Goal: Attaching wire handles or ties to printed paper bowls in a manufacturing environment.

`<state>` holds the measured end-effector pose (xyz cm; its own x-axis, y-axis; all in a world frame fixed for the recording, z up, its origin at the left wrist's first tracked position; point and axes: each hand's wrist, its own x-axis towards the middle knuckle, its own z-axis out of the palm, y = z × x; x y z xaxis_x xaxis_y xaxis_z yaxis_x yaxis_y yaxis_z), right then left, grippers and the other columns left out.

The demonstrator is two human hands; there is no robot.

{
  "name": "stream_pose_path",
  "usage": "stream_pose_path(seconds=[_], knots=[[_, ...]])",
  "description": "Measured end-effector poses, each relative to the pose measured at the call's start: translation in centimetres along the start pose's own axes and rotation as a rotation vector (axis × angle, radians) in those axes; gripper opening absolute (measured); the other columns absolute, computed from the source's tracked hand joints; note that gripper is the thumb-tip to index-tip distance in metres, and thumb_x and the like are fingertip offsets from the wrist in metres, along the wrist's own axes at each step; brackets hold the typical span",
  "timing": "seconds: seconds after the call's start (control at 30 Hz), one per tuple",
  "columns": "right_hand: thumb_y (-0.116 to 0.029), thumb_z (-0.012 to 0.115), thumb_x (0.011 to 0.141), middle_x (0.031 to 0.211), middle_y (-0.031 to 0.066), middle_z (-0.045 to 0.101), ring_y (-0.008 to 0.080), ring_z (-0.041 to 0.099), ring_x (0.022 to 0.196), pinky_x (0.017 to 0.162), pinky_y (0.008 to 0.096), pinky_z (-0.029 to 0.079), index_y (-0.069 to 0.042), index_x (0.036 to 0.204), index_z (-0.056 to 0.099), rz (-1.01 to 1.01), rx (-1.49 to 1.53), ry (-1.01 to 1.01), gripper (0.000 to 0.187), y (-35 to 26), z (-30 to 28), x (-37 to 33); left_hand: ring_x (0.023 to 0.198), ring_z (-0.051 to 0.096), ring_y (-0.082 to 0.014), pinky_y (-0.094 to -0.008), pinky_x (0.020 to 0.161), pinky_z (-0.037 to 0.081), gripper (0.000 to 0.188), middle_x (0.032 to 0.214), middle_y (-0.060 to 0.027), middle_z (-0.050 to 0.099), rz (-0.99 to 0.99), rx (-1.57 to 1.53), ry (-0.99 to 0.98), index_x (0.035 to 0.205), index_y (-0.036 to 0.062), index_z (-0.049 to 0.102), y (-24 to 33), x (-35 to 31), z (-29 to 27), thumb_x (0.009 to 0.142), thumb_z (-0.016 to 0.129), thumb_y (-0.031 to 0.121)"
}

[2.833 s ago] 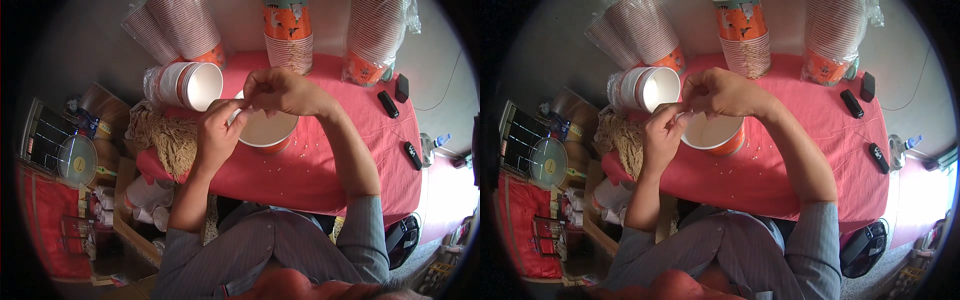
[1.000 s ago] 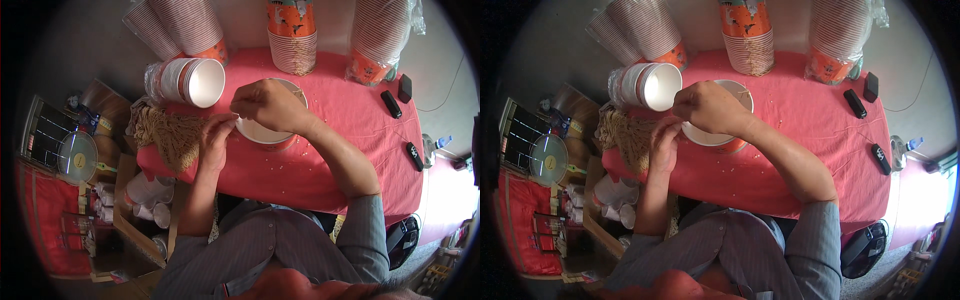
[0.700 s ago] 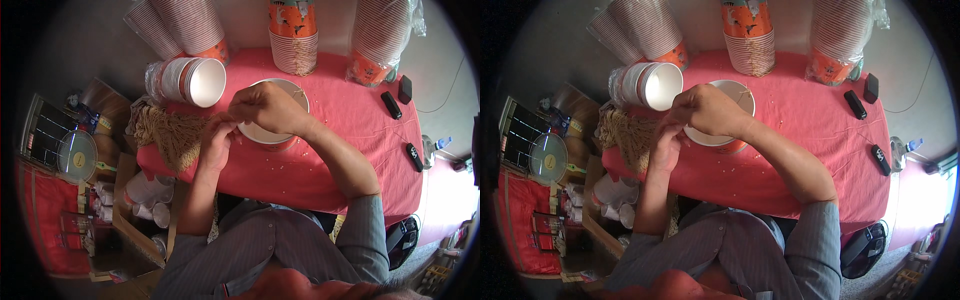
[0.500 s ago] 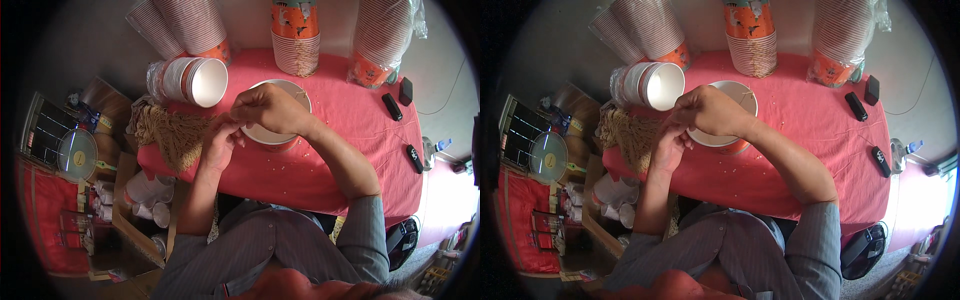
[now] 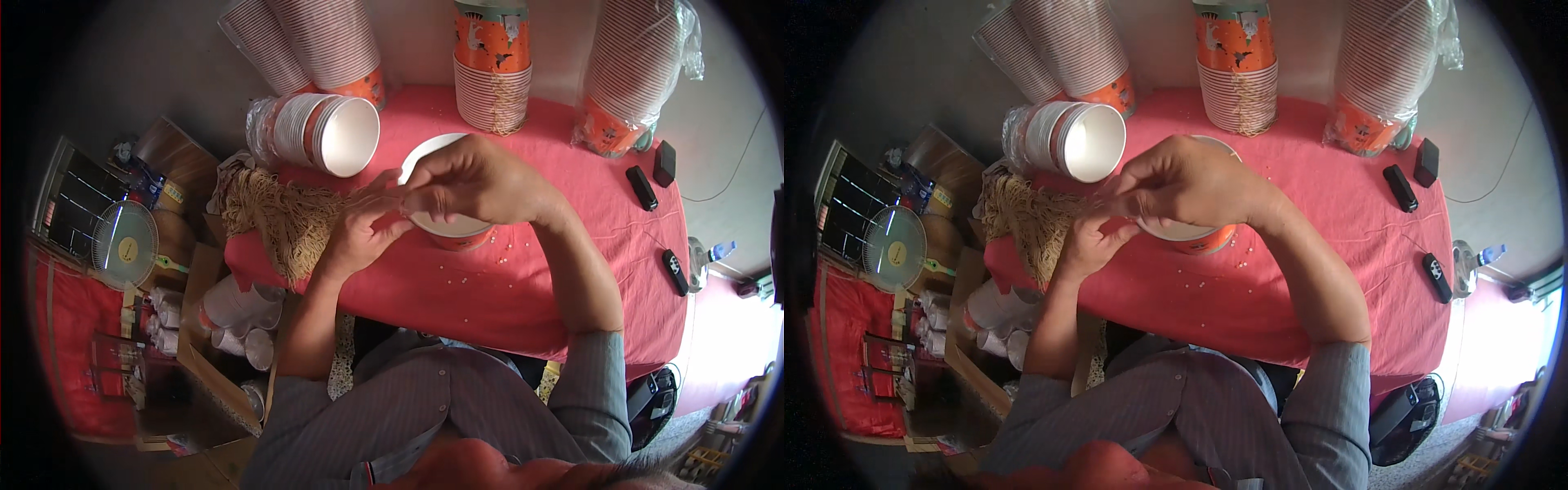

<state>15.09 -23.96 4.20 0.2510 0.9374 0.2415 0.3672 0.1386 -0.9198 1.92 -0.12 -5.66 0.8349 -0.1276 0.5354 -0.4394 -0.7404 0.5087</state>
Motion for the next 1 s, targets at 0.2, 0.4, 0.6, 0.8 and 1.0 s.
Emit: stream_pose_path(seconds=[0.2, 0.4, 0.6, 0.8, 1.0], knots=[[-0.003, 0.079, 0.096, 0.090, 0.0059, 0.081, 0.0158, 0.075, 0.086, 0.078, 0.0325, 0.058, 0.000, 0.104, 0.082, -0.083, -0.210, -0.170, 0.009, -1.6, -0.6, -1.2, 0.120, 0.074, -0.0316, -0.0468, 0.107, 0.055, 0.026, 0.114, -0.0088, 0.078, 0.152, -0.033, 0.157, 0.109, 0.0081, 0.073, -0.5, 1.0, -0.1, 0.087, 0.087, 0.002], [-0.024, 0.087, 0.092, 0.089, 0.0089, 0.080, 0.0202, 0.075, 0.084, 0.079, 0.0351, 0.057, -0.004, 0.094, 0.082, -0.013, -0.624, -0.011, 0.021, -1.3, -2.1, -1.6, 0.098, 0.060, -0.0088, -0.0247, 0.090, 0.049, 0.014, 0.113, -0.0046, 0.068, -0.022, -0.457, 0.332, 0.111, 0.0057, 0.060, -1.5, 0.0, -2.5, 0.104, 0.070, -0.001], [-0.044, 0.093, 0.087, 0.097, 0.0066, 0.079, 0.0199, 0.073, 0.099, 0.091, 0.0390, 0.055, -0.006, 0.096, 0.081, 0.208, -0.391, -0.044, 0.041, 2.9, -4.9, 0.3, 0.096, 0.061, -0.0085, -0.0270, 0.087, 0.051, 0.011, 0.102, 0.0007, 0.063, -0.253, -1.075, 0.593, 0.109, 0.0097, 0.058, -1.8, 0.2, -2.8, 0.107, 0.068, 0.006], [-0.049, 0.096, 0.081, 0.111, 0.0095, 0.079, 0.0232, 0.073, 0.113, 0.106, 0.0447, 0.054, -0.007, 0.140, 0.067, 0.060, -0.282, -0.121, 0.078, 2.9, -4.6, 0.4, 0.093, 0.062, -0.0100, -0.0272, 0.084, 0.052, 0.011, 0.104, -0.0024, 0.065, -0.504, -0.896, 0.642, 0.115, 0.0079, 0.061, -5.6, 0.2, -2.8, 0.107, 0.067, 0.013], [-0.058, 0.093, 0.083, 0.109, 0.0158, 0.074, 0.0287, 0.074, 0.113, 0.106, 0.0468, 0.057, -0.007, 0.164, 0.047, 0.172, -0.325, -0.006, 0.107, 2.2, -2.6, 1.1, 0.094, 0.065, -0.0091, -0.0289, 0.084, 0.054, 0.019, 0.101, -0.0025, 0.067, -0.551, -0.843, 0.642, 0.121, 0.0063, 0.060, -5.8, 0.7, -2.4, 0.107, 0.069, 0.016]])
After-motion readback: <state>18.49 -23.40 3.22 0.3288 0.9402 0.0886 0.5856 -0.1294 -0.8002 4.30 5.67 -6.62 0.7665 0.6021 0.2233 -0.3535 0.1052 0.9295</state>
